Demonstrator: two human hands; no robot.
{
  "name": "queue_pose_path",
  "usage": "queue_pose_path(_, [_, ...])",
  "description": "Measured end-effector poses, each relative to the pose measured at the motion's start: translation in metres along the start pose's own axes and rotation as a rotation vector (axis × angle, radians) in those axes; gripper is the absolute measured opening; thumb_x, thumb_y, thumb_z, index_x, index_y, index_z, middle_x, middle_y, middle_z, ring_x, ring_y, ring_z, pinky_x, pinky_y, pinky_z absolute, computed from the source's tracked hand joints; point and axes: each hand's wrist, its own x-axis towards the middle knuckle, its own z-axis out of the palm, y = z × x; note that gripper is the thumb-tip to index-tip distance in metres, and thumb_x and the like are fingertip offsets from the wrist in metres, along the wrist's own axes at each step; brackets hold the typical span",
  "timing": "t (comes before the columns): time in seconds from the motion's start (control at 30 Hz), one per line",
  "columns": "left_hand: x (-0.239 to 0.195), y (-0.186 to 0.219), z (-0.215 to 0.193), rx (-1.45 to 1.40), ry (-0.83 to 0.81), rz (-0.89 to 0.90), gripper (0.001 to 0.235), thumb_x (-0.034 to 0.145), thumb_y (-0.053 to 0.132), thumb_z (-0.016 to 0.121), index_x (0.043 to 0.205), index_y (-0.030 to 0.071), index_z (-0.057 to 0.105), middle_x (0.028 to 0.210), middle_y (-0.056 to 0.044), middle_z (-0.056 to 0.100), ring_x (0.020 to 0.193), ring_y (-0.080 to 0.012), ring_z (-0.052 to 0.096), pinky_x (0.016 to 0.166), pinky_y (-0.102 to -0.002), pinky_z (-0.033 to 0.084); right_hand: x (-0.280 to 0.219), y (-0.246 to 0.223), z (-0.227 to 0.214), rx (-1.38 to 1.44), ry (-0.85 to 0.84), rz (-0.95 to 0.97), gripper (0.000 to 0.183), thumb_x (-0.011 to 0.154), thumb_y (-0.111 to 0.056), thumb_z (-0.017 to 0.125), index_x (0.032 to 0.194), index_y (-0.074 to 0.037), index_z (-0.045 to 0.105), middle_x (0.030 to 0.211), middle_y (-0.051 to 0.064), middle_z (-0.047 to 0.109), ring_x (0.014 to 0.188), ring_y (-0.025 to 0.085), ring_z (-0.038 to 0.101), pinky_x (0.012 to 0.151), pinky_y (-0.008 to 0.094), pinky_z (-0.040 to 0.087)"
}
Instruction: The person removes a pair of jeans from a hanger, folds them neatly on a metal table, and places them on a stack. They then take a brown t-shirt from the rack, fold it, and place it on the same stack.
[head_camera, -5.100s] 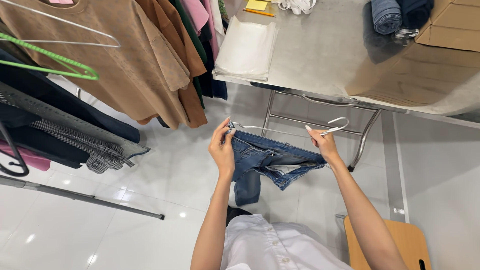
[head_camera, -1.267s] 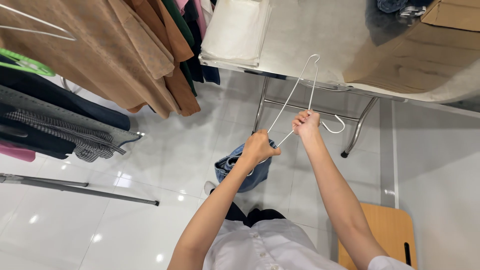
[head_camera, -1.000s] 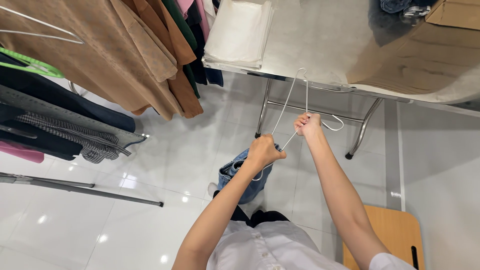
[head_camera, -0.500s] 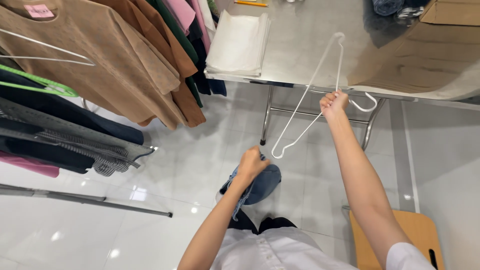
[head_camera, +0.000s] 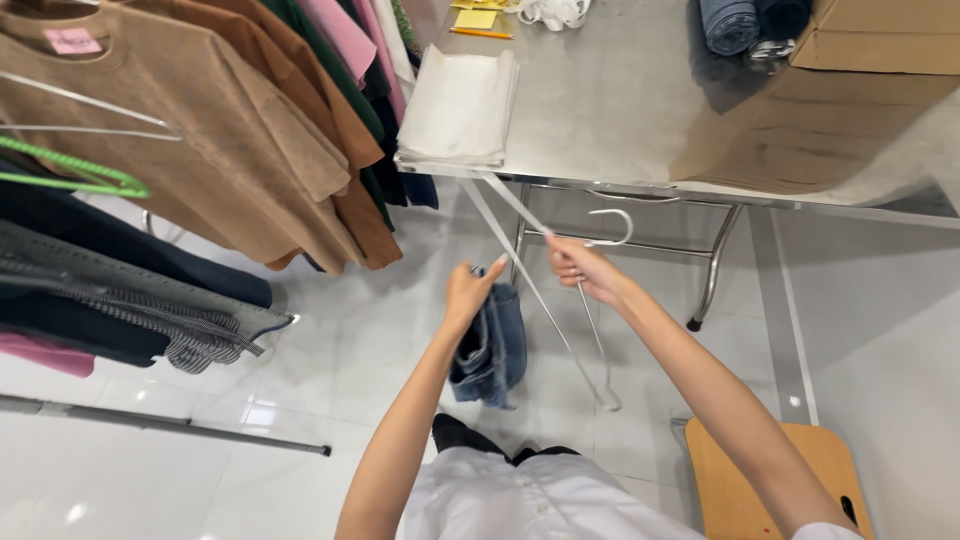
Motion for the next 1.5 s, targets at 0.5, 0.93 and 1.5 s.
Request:
queue_pose_path(0.5, [0.057,-0.058,-0.037,-0.262,0.372,-0.246,0.047,0.092,0.035,0.046,0.098,0.001,0.076,0.093,-0.017,0.076,0.109,-0.0359,0.068,0.098,-0.046,0.049,0.009,-0.001,0.065,-0.509,-0.047,-0.392,0.032,0.098,-0.013,0.062,0.129,-0.005,0.063,0.082,0.009,0.072,0.062,0.011,0.061,0.056,0.021,0.045])
queue_pose_path(0.93, [0.076,-0.068,-0.165,-0.415,0.382,-0.162,0.081,0.101,0.061,0.035,0.095,-0.010,0.074,0.096,-0.028,0.073,0.103,-0.0342,0.069,0.088,-0.044,0.051,0.107,-0.074,0.136,-1.044,0.036,-0.770,0.020,0.096,-0.006,0.065,0.107,-0.016,0.078,0.071,0.004,0.075,0.055,0.017,0.060,0.061,0.029,0.049])
queue_pose_path(1.5, [0.113,0.025,-0.359,-0.212,0.362,-0.068,0.087,0.097,0.076,0.032,0.098,0.002,0.078,0.104,-0.019,0.075,0.121,-0.0360,0.063,0.102,-0.047,0.047,0.296,-0.156,0.386,-0.705,-0.179,-0.657,0.025,0.096,-0.008,0.062,0.116,-0.016,0.075,0.083,0.002,0.075,0.062,0.009,0.060,0.067,0.025,0.052])
